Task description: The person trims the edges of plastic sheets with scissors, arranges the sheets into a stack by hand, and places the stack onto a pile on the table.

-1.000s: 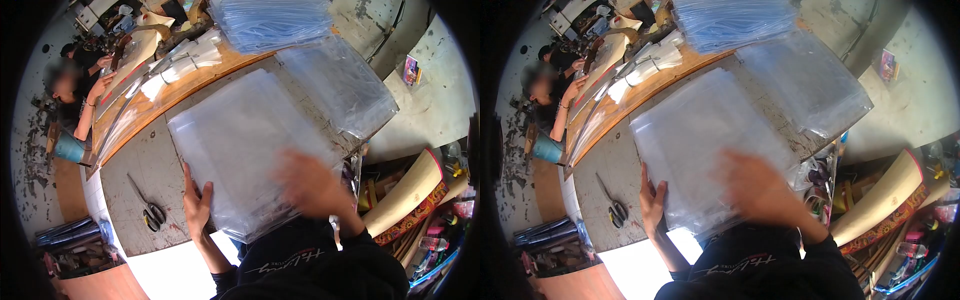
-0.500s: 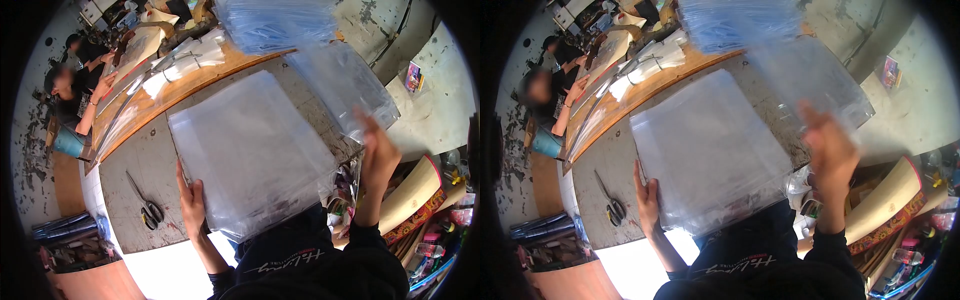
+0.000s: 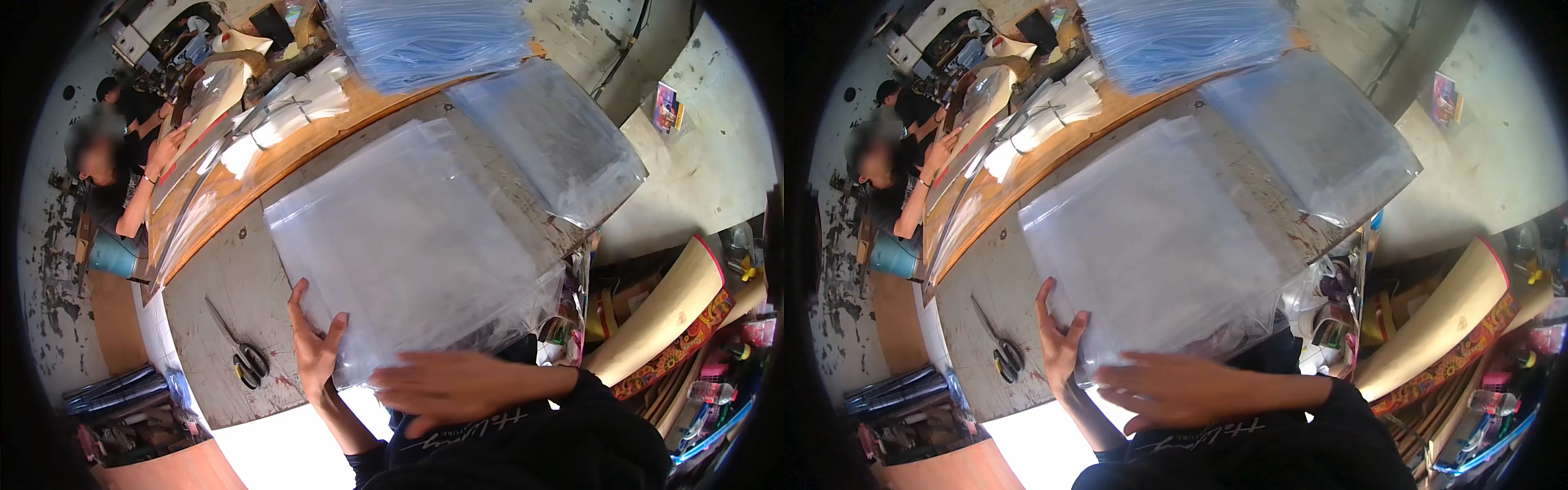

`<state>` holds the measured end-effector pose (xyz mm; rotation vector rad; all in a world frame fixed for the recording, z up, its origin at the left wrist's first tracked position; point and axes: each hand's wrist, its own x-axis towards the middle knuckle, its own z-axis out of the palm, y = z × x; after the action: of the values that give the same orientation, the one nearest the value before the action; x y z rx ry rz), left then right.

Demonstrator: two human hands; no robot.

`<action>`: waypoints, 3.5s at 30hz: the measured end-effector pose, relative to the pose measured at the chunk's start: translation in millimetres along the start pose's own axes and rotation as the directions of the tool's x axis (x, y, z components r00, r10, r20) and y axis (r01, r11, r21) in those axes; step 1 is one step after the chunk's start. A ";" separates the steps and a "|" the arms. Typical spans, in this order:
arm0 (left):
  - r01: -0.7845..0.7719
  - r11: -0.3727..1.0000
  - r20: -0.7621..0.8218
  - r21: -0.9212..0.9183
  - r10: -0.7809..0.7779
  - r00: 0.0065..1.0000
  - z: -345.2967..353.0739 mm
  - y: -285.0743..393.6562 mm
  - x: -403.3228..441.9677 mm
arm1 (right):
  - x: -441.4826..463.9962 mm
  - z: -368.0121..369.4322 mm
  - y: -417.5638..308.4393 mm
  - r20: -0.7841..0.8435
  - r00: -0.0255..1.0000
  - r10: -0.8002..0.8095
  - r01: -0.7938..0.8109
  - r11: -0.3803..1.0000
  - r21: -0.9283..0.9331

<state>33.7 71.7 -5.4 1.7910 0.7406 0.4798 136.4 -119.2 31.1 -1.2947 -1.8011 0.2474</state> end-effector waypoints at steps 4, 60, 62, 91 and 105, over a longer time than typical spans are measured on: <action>-0.240 0.955 -0.047 0.173 0.251 0.967 -6.0 -19.0 0.9 | -46.8 -101.4 4.1 -0.560 0.570 0.602 -0.787 0.597 -0.159; 0.070 0.798 -0.046 -0.599 -0.122 0.991 -2.6 -16.0 -8.2 | 9.7 42.4 -5.9 -0.134 0.986 0.101 -0.163 0.775 -0.611; 0.083 0.969 -0.094 -0.232 -0.107 0.990 -2.3 -11.8 -7.3 | 20.8 44.6 -8.2 0.024 0.986 0.165 -0.143 0.907 -0.395; 0.213 0.881 -0.043 -0.423 -0.254 0.966 -3.2 -13.1 -5.9 | 3.7 -25.8 -21.8 -0.049 0.987 0.156 -0.153 0.778 -0.609; 0.315 0.856 0.005 -0.411 -0.343 0.939 -12.9 -17.9 -5.9 | -133.2 -151.6 93.2 -0.541 0.622 0.566 -0.783 0.434 -0.445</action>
<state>16.6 80.4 -17.9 1.2318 0.9032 0.4280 320.4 -238.3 -6.1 -2.4226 -0.9669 -0.1912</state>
